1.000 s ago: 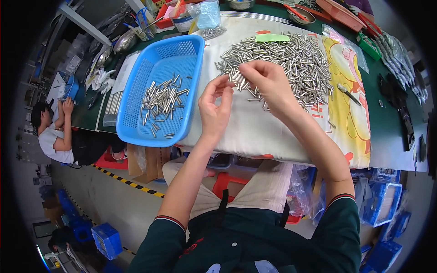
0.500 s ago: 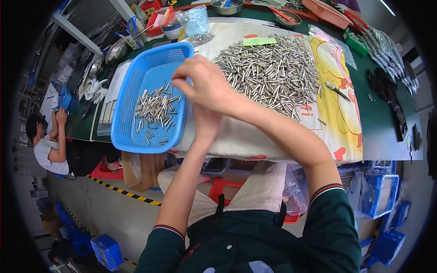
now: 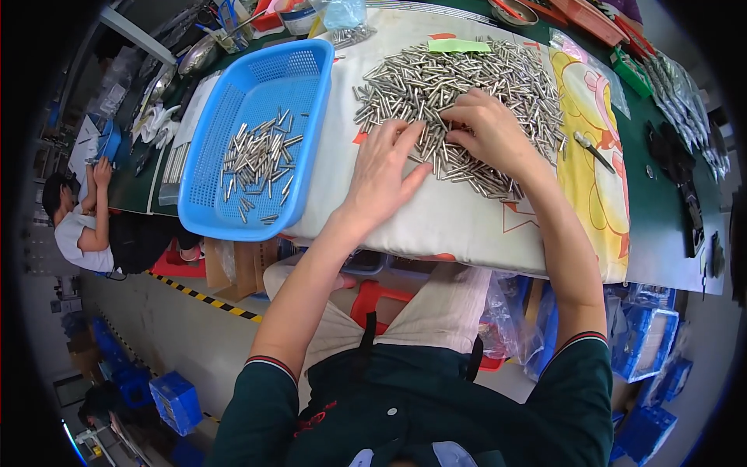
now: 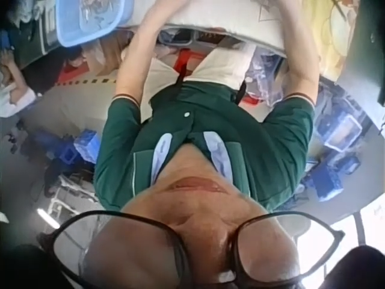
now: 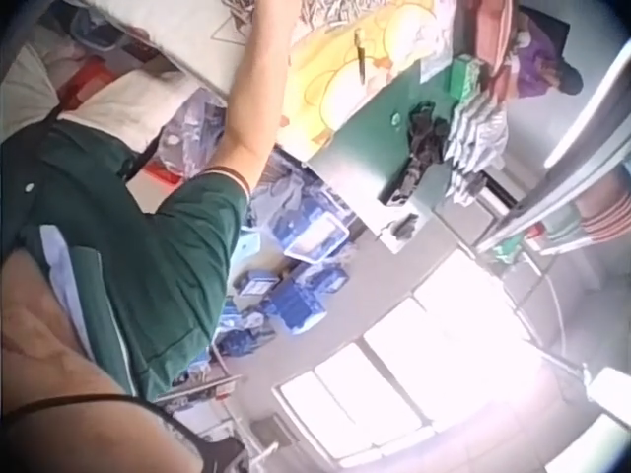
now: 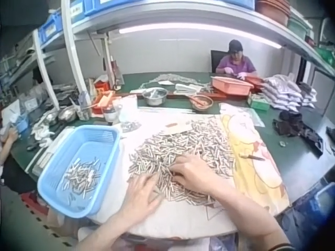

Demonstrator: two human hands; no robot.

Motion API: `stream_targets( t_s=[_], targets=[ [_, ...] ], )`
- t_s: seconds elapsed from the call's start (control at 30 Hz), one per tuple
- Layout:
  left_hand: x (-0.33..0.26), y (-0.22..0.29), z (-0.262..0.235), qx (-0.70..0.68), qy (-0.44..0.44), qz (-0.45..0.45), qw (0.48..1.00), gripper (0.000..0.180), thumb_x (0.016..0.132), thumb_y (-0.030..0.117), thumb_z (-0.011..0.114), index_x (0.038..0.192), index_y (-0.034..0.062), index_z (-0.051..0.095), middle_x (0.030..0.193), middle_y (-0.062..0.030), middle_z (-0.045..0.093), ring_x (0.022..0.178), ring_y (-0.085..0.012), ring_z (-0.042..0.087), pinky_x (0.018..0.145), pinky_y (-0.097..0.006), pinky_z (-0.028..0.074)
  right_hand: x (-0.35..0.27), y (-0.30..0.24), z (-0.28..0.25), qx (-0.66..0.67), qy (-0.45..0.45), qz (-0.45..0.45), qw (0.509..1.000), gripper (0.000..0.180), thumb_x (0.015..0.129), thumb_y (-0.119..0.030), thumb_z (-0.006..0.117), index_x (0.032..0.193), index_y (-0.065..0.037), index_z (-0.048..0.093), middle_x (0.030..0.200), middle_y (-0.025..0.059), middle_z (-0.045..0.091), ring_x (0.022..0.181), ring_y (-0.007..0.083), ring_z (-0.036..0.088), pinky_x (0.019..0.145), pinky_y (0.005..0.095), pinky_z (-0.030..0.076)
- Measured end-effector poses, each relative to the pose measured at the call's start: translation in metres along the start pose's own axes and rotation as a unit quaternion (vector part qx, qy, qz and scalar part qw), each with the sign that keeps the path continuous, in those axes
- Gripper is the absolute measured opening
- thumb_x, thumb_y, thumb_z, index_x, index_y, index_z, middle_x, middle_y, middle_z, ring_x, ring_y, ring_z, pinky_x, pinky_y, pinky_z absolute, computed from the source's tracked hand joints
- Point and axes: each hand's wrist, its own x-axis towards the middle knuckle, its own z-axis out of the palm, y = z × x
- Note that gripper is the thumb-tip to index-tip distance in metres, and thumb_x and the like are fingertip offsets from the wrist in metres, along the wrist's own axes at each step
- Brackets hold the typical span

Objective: Sorting small metal cylindrical components from a large pile into a blue basket on a workbench.

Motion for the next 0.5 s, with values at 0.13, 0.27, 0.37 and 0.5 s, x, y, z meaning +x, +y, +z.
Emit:
stream_targets(
  t_s=[0.13, 0.27, 0.37, 0.5],
  targets=[
    [-0.003, 0.001, -0.006, 0.047, -0.025, 0.025, 0.998, 0.039, 0.071, 0.013, 0.068, 0.105, -0.0012, 0.054, 0.101, -0.0135, 0.050, 0.093, -0.0300, 0.049, 0.081, -0.037, 0.041, 0.002, -0.021, 0.012, 0.006, 0.012, -0.052, 0.999, 0.020, 0.069, -0.010, 0.066, 0.087, -0.003, 0.064, 0.075, 0.0074, 0.056, 0.080, 0.0252, 0.053, 0.072, 0.0366, 0.044],
    [-0.015, -0.004, -0.020, 0.058, -0.012, 0.021, 0.998, 0.032, 0.071, 0.007, 0.068, 0.100, -0.0009, 0.056, 0.095, -0.0125, 0.052, 0.089, -0.0301, 0.051, 0.078, -0.038, 0.043, -0.001, -0.031, 0.017, 0.071, 0.005, -0.041, 0.997, 0.012, 0.069, -0.009, 0.065, 0.080, -0.003, 0.062, 0.074, 0.0079, 0.056, 0.078, 0.0257, 0.052, 0.070, 0.0367, 0.044],
    [-0.025, -0.006, -0.029, 0.067, -0.010, 0.018, 0.998, 0.027, 0.071, 0.006, 0.067, 0.096, 0.0003, 0.058, 0.091, -0.0116, 0.053, 0.086, -0.0298, 0.052, 0.075, -0.038, 0.044, -0.002, -0.025, 0.013, 0.075, 0.004, -0.008, 0.997, 0.008, 0.071, -0.008, 0.063, 0.076, -0.003, 0.060, 0.072, 0.0084, 0.056, 0.076, 0.0254, 0.052, 0.069, 0.0359, 0.044],
    [-0.032, -0.007, -0.032, 0.061, -0.016, 0.010, 0.998, 0.022, 0.070, 0.004, 0.067, 0.091, 0.0017, 0.060, 0.088, -0.0103, 0.053, 0.084, -0.0290, 0.053, 0.073, -0.038, 0.044, -0.004, -0.021, 0.010, 0.090, -0.009, 0.040, 0.995, 0.008, 0.072, -0.012, 0.063, 0.076, -0.005, 0.062, 0.077, 0.0070, 0.058, 0.082, 0.0256, 0.053, 0.074, 0.0365, 0.045]
  ],
)
